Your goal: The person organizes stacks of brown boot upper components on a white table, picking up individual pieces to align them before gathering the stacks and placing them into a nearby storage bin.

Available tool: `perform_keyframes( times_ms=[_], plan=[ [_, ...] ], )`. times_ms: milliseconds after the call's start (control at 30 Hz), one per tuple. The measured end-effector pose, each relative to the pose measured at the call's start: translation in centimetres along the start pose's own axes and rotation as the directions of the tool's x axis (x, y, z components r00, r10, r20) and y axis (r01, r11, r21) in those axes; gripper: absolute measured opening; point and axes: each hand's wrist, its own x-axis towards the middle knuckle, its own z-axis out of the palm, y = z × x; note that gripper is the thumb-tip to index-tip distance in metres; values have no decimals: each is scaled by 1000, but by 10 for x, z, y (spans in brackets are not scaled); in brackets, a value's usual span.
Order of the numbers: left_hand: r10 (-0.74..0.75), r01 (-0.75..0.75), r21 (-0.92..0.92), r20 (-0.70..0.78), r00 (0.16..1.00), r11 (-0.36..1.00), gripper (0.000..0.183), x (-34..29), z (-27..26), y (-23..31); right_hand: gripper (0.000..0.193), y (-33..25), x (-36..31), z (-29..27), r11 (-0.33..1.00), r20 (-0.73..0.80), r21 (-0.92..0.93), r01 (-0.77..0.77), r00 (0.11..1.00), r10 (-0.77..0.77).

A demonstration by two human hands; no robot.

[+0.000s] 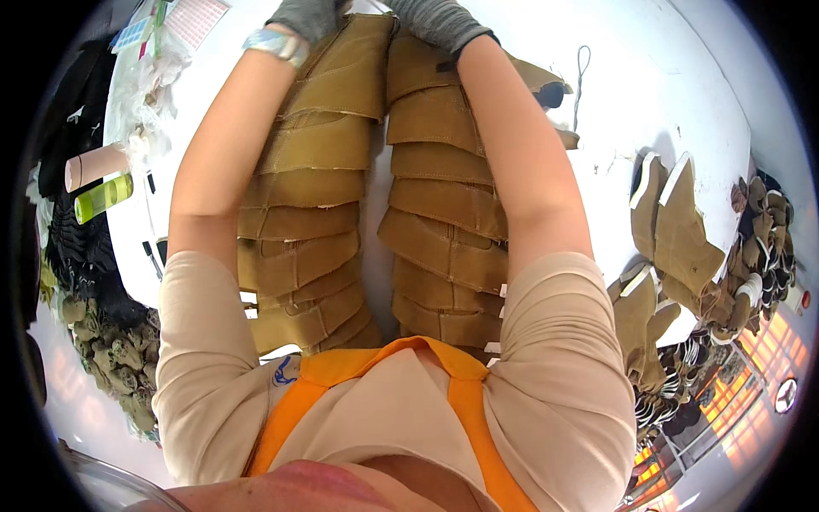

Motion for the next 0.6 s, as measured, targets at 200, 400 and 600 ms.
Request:
perform_keyframes(
  times_ms=[200, 400, 600],
  plan=[
    [417, -476, 555, 239, 877, 683, 32, -5, 46, -14, 51, 56, 15, 18, 649, -19, -724, 232, 935, -355],
    [484, -521, 753, 309, 819, 402, 22, -12, 2, -32, 32, 69, 11, 17, 721, -193, -687, 85, 936, -294],
    [306, -439, 602, 316, 898, 667, 15, -7, 31, -38, 31, 112, 10, 18, 643, -301, -726, 243, 729, -615]
  ],
)
